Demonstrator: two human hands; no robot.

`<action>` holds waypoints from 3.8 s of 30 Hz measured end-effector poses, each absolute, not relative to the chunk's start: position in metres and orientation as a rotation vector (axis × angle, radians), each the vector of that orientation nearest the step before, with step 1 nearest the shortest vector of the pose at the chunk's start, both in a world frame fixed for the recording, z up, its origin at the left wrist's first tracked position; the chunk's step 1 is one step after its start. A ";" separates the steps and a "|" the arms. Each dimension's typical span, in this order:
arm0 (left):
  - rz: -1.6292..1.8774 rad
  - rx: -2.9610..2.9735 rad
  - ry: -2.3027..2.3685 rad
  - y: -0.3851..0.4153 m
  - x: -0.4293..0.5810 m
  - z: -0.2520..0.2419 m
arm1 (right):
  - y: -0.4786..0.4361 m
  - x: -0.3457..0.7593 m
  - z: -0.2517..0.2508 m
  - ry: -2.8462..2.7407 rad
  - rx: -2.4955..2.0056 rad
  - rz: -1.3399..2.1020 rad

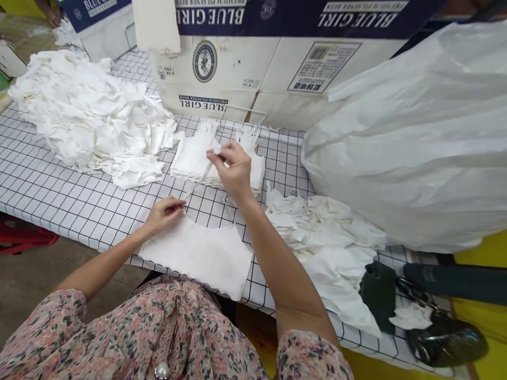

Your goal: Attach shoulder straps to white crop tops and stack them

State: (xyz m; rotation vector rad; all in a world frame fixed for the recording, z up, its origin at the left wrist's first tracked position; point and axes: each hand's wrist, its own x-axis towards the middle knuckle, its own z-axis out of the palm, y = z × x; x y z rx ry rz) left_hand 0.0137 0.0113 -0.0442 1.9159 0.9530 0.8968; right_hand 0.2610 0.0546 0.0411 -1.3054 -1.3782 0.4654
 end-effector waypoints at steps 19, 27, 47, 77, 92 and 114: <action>0.887 1.100 0.901 0.016 0.035 0.025 | 0.003 0.241 0.022 -2.157 -1.130 0.269; 0.875 1.367 0.924 0.004 0.022 0.017 | -0.012 0.233 0.021 -1.793 -1.183 0.883; 0.155 2.352 1.096 -0.030 0.004 -0.009 | -0.060 0.244 -0.005 -2.012 -1.228 0.878; 0.405 2.273 0.982 -0.036 -0.005 -0.023 | -0.061 0.238 -0.015 -2.123 -1.228 0.901; 0.399 2.231 0.931 -0.035 -0.008 -0.023 | -0.057 0.230 -0.025 -2.216 -1.226 0.906; 0.417 2.158 0.899 -0.031 -0.005 -0.024 | -0.073 0.209 -0.036 -1.951 -1.151 0.799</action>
